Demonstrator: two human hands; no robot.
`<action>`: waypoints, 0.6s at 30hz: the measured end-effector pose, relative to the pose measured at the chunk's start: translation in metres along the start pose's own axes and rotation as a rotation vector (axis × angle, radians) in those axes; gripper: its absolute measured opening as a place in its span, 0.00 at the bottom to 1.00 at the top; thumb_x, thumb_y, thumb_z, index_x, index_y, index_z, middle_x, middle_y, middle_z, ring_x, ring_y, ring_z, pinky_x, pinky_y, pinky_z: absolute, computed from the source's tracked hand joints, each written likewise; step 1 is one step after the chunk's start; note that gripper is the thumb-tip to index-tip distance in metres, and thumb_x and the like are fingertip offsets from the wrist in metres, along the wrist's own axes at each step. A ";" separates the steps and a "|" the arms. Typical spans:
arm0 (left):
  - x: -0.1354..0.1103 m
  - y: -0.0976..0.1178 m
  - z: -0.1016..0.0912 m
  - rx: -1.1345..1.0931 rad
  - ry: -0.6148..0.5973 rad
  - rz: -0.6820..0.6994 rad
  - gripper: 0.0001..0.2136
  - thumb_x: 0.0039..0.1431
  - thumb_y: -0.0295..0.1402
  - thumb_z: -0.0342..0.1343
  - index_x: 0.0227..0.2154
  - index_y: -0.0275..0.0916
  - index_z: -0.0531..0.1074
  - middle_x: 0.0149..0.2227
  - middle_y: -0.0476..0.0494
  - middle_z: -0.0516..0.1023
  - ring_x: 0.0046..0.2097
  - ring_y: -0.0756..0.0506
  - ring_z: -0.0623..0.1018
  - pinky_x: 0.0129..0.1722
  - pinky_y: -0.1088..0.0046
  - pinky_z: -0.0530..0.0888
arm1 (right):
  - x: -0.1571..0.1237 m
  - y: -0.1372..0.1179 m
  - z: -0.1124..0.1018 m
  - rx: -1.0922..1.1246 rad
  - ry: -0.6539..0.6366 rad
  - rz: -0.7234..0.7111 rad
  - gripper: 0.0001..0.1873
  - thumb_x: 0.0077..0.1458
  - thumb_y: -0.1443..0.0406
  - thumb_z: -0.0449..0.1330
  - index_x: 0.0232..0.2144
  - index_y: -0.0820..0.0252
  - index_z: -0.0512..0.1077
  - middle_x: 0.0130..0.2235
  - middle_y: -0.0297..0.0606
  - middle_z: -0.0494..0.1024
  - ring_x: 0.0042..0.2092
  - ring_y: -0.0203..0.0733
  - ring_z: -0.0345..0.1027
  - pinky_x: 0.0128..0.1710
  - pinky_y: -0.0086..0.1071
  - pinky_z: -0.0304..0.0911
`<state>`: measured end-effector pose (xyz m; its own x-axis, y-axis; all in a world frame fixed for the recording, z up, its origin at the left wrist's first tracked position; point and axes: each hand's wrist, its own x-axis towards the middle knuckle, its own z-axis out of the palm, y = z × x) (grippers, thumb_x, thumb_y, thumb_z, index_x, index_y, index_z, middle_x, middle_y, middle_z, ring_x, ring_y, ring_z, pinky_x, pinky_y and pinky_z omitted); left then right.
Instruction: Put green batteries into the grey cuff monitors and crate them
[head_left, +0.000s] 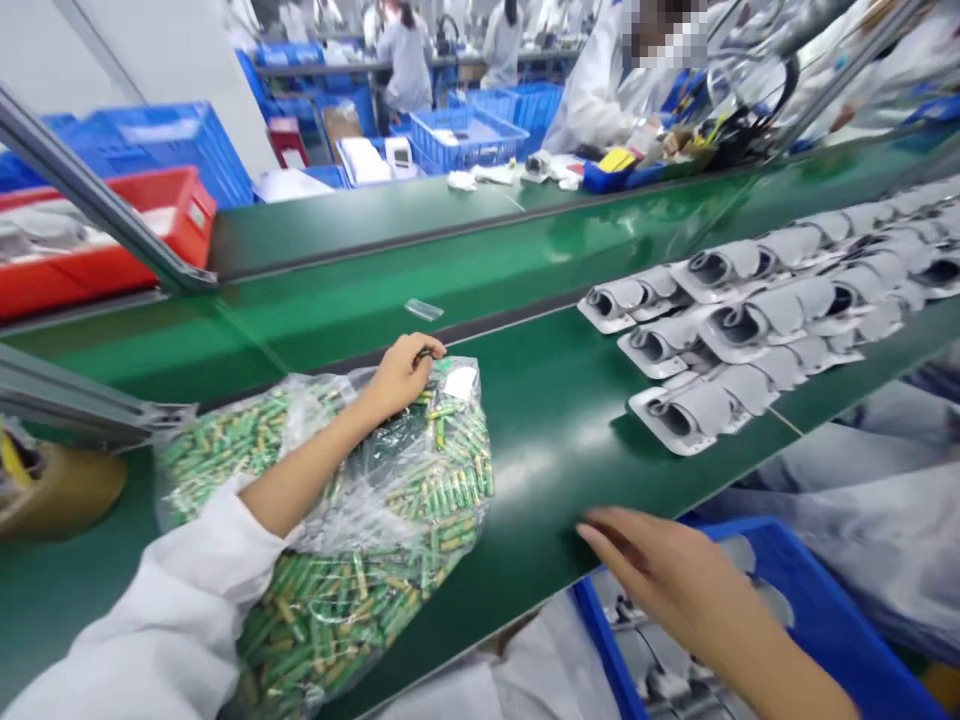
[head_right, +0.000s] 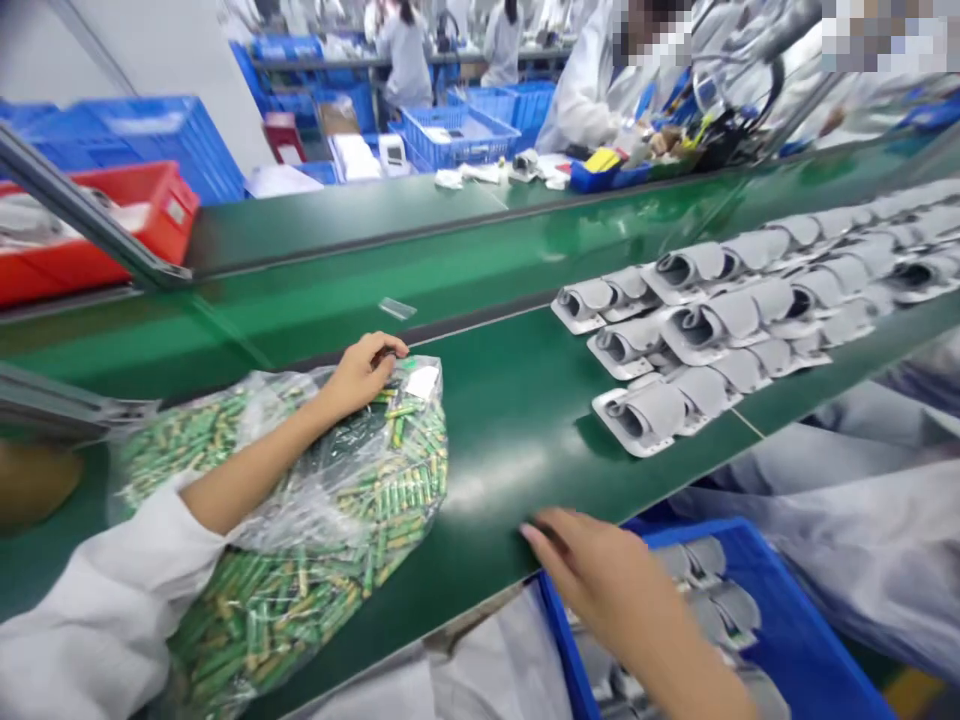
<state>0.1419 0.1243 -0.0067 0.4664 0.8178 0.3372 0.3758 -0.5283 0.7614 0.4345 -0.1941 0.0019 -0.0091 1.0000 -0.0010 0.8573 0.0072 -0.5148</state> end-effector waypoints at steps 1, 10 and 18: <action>0.001 -0.001 -0.002 -0.103 0.054 -0.089 0.10 0.57 0.32 0.57 0.40 0.39 0.79 0.39 0.41 0.82 0.36 0.45 0.74 0.39 0.67 0.73 | 0.030 -0.034 -0.003 -0.035 0.048 -0.146 0.14 0.72 0.54 0.55 0.40 0.51 0.78 0.37 0.44 0.82 0.35 0.50 0.76 0.34 0.38 0.68; 0.010 -0.005 -0.029 -0.731 0.322 -0.457 0.19 0.37 0.35 0.69 0.35 0.37 0.74 0.30 0.50 0.75 0.22 0.57 0.60 0.20 0.81 0.56 | 0.228 -0.130 0.042 -0.271 -0.087 -0.879 0.17 0.70 0.54 0.64 0.53 0.59 0.77 0.54 0.48 0.78 0.52 0.53 0.71 0.50 0.43 0.67; 0.013 -0.002 -0.027 -0.447 0.211 -0.399 0.13 0.41 0.36 0.62 0.33 0.39 0.75 0.29 0.49 0.75 0.21 0.53 0.61 0.20 0.76 0.59 | 0.249 -0.128 0.062 -0.223 0.000 -0.633 0.22 0.68 0.56 0.64 0.53 0.71 0.76 0.50 0.56 0.78 0.47 0.56 0.77 0.45 0.44 0.73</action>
<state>0.1256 0.1424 0.0115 0.1748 0.9835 0.0471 0.0961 -0.0647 0.9933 0.2911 0.0536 0.0146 -0.5451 0.8025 0.2427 0.7726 0.5932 -0.2262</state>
